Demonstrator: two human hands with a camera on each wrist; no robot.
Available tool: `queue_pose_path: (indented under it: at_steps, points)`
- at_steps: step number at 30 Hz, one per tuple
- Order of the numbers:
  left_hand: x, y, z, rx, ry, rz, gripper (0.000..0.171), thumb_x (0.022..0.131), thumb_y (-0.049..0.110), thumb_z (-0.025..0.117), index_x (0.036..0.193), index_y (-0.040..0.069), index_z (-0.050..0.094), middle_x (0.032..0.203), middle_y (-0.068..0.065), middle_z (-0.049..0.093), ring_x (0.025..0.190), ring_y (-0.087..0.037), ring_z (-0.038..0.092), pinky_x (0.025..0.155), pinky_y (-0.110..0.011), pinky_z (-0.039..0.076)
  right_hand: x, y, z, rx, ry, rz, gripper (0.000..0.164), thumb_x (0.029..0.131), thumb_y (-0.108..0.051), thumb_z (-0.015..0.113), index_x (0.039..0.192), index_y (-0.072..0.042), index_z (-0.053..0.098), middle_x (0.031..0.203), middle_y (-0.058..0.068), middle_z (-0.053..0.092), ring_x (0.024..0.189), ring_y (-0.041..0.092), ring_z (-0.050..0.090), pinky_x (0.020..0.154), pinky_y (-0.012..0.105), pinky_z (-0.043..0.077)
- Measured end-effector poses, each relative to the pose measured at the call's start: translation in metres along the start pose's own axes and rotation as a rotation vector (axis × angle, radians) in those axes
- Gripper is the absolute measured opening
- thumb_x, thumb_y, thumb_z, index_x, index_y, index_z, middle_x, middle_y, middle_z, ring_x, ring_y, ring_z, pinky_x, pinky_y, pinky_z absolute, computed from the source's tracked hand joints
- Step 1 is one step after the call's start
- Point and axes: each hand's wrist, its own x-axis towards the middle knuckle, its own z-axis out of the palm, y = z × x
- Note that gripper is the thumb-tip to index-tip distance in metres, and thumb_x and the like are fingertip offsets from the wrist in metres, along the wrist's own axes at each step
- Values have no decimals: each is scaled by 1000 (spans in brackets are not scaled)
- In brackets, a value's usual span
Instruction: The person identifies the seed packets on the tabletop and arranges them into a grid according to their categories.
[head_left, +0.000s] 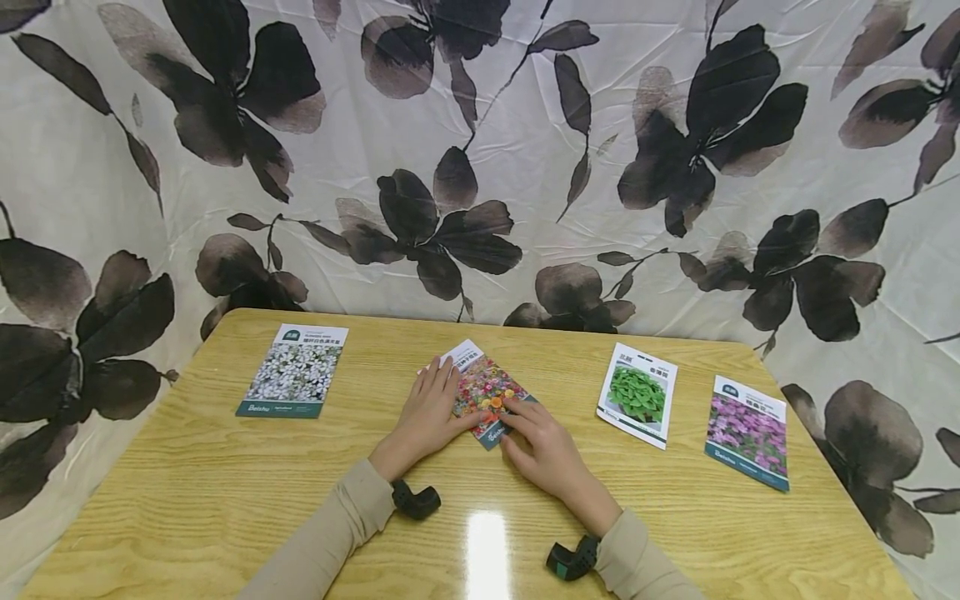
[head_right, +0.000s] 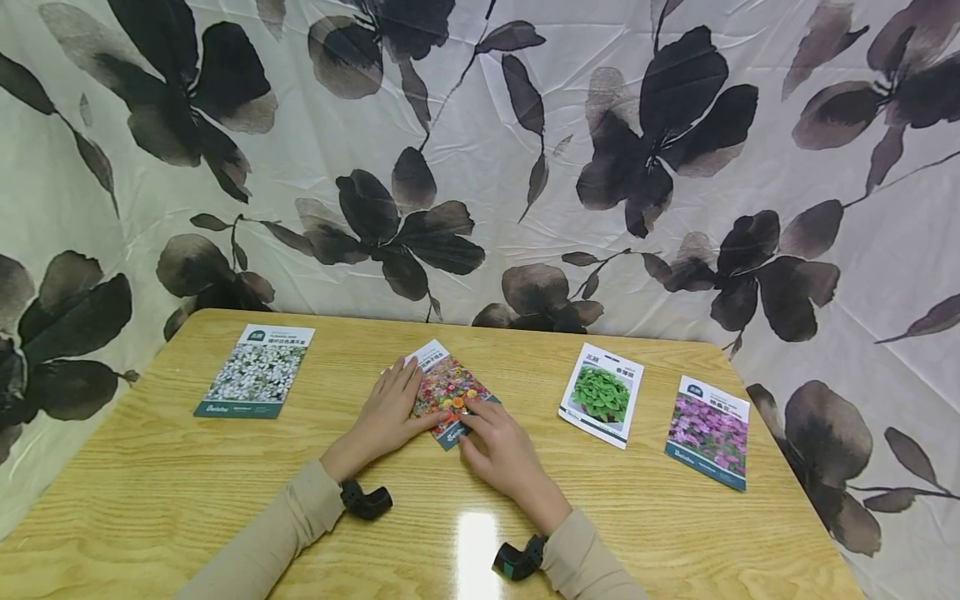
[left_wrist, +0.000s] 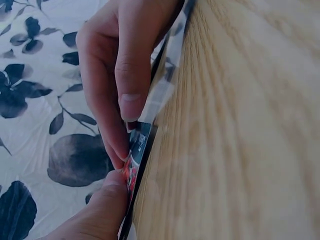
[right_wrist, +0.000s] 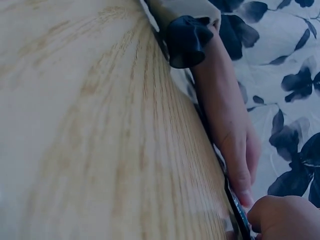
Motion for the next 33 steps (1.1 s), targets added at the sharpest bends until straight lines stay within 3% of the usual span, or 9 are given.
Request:
queue_pose_path:
  at_steps: [13,23,33]
  points:
    - [-2,0,-8,0,-26,35,99,91,65,57,150,-10,31,160,-27,19,149,-41,8,120,-53,11,0,4,0,22,-20,10,35,90,-11,71,123,-2,69,136,15,60,128,31,54,105,48,44]
    - [-2,-5,-12,-19,-75,101,96,90,61,62,149,-9,34,159,-26,22,149,-42,10,119,-54,13,-1,7,0,39,-30,19,36,90,-12,71,124,-1,69,137,17,58,128,35,53,103,50,45]
    - [-2,-4,-21,-32,-149,112,97,88,59,66,151,-7,33,161,-24,18,150,-40,9,120,-51,10,-1,7,0,53,-55,-3,36,91,-13,70,126,-2,68,138,16,58,130,34,52,104,49,44]
